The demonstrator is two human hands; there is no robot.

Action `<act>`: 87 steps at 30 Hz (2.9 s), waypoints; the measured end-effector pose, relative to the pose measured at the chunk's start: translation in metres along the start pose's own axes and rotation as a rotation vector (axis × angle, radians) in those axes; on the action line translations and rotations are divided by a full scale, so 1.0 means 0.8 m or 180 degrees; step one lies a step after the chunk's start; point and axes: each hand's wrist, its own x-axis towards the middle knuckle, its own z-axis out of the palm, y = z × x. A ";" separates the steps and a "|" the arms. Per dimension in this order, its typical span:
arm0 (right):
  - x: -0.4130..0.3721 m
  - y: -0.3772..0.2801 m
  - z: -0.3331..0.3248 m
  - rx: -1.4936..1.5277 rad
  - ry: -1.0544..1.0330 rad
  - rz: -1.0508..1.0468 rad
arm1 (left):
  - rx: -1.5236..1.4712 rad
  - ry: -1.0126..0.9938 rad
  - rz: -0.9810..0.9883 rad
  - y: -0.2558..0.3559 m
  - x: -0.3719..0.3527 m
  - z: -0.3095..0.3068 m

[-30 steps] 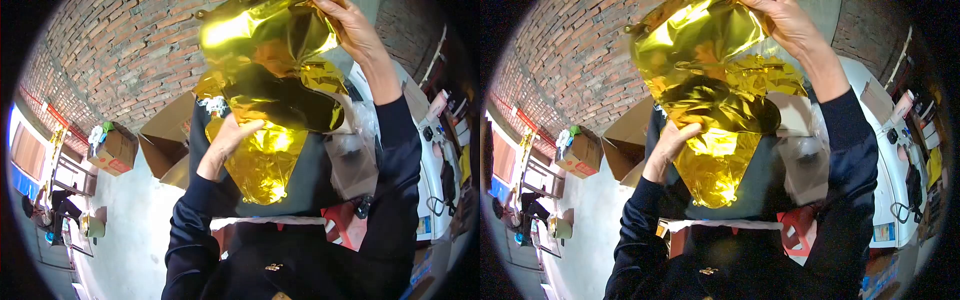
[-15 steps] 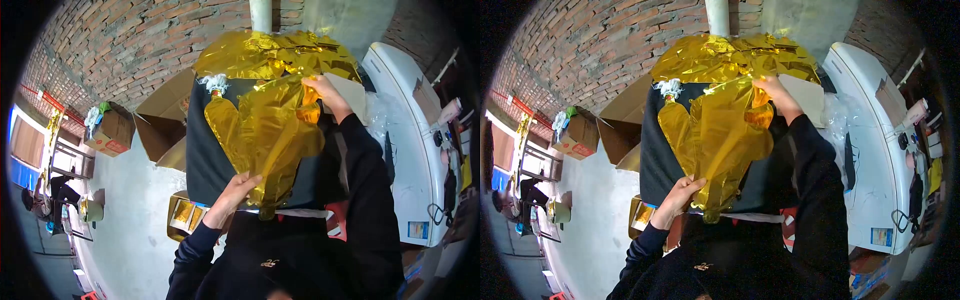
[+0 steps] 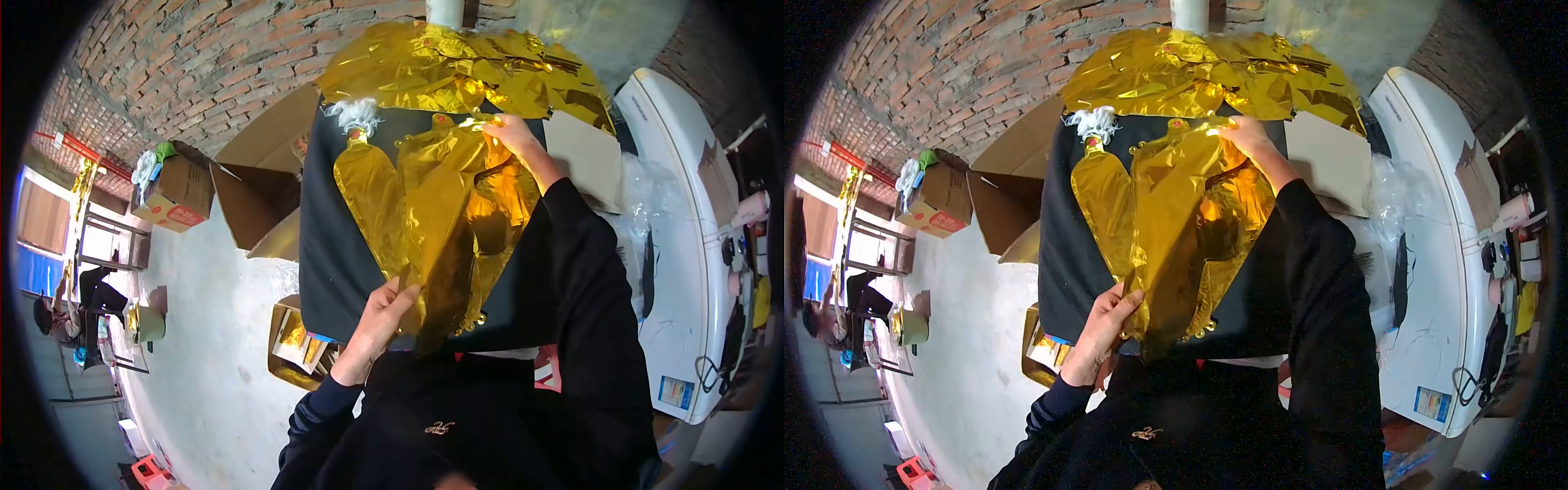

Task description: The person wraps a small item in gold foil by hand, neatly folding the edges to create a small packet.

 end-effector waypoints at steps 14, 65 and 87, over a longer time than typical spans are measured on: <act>0.006 -0.028 0.007 -0.0840 0.0173 -0.0200 | 0.1290 0.0415 0.0436 0.001 -0.004 0.009; -0.005 -0.037 0.028 -0.1479 0.0226 -0.0089 | 0.5261 0.1016 0.3239 0.046 0.235 0.003; -0.009 -0.019 0.036 -0.1145 0.0513 -0.0562 | 0.5328 0.1058 0.3022 0.053 0.263 0.009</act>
